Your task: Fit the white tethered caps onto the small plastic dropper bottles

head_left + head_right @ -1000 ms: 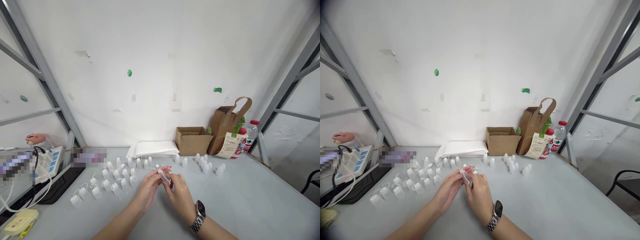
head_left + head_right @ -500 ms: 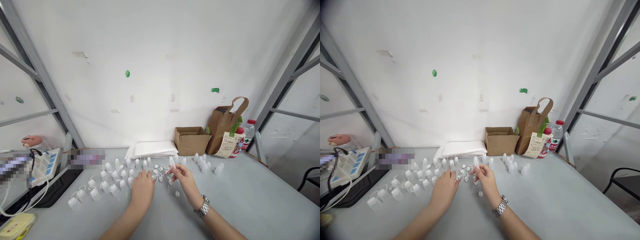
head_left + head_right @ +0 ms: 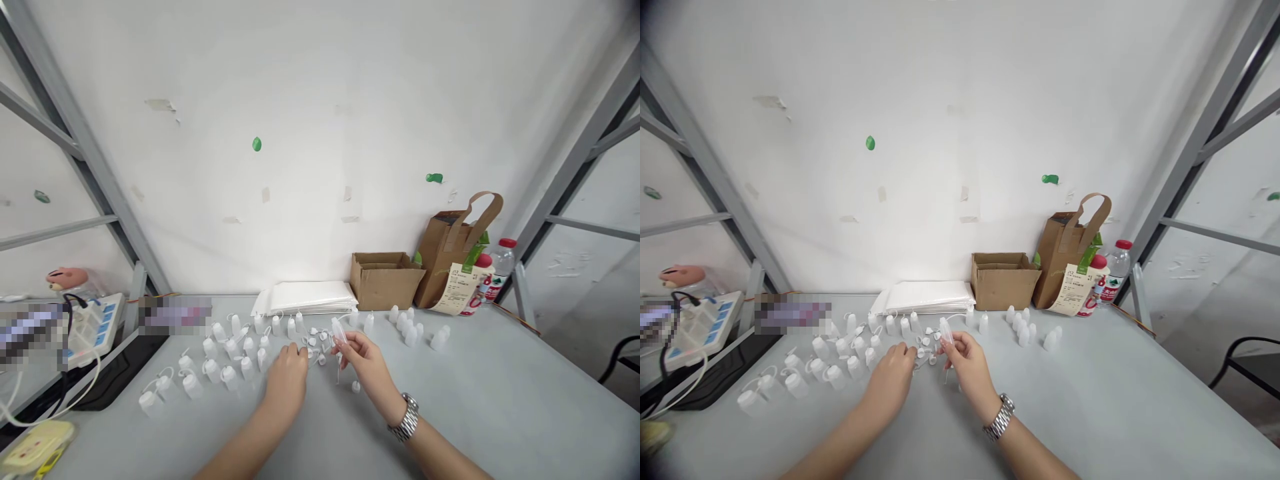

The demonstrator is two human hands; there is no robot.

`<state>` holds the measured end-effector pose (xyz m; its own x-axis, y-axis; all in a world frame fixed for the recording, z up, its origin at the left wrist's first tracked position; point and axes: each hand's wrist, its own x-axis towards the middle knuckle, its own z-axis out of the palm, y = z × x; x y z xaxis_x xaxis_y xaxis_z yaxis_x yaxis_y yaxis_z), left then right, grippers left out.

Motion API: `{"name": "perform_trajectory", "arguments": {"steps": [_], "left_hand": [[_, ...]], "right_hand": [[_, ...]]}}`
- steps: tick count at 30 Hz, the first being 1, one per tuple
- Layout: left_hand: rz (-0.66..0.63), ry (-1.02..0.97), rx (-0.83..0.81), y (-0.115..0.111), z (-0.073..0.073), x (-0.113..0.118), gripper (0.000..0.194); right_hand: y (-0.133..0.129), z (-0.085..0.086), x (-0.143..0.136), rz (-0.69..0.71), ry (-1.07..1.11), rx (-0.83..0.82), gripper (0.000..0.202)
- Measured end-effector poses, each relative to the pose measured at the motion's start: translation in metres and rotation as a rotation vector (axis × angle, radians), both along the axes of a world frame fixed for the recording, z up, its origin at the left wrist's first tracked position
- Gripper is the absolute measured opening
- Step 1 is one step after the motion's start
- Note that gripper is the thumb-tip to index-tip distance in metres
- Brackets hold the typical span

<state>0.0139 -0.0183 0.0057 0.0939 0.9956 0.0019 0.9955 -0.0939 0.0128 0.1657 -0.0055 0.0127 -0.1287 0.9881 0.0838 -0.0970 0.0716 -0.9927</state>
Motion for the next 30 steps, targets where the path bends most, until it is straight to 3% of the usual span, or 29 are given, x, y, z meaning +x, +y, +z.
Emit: {"name": "perform_trajectory", "arguments": {"steps": [7,13,17,21,26,30], "left_hand": [[0.018,-0.093,0.021,0.006,-0.01,-0.003,0.044],[-0.078,-0.318,0.207,0.008,-0.017,-0.007,0.039],[-0.113,-0.615,0.328,0.009,-0.015,-0.007,0.036],[-0.019,-1.03,0.387,0.01,-0.005,-0.006,0.026],[0.091,-1.56,0.222,0.013,0.008,-0.009,0.022],[0.149,-1.641,0.163,0.016,0.01,-0.008,0.024]], "right_hand": [[-0.002,0.001,0.0,0.014,-0.025,0.011,0.035],[-0.004,0.001,-0.001,0.014,-0.019,0.027,0.037],[-0.003,-0.001,-0.001,0.012,-0.035,0.032,0.038],[-0.005,-0.002,-0.002,0.021,-0.04,0.049,0.038],[-0.014,-0.005,-0.006,0.004,-0.168,0.134,0.029],[-0.018,-0.006,-0.008,-0.004,-0.247,0.166,0.027]]}}
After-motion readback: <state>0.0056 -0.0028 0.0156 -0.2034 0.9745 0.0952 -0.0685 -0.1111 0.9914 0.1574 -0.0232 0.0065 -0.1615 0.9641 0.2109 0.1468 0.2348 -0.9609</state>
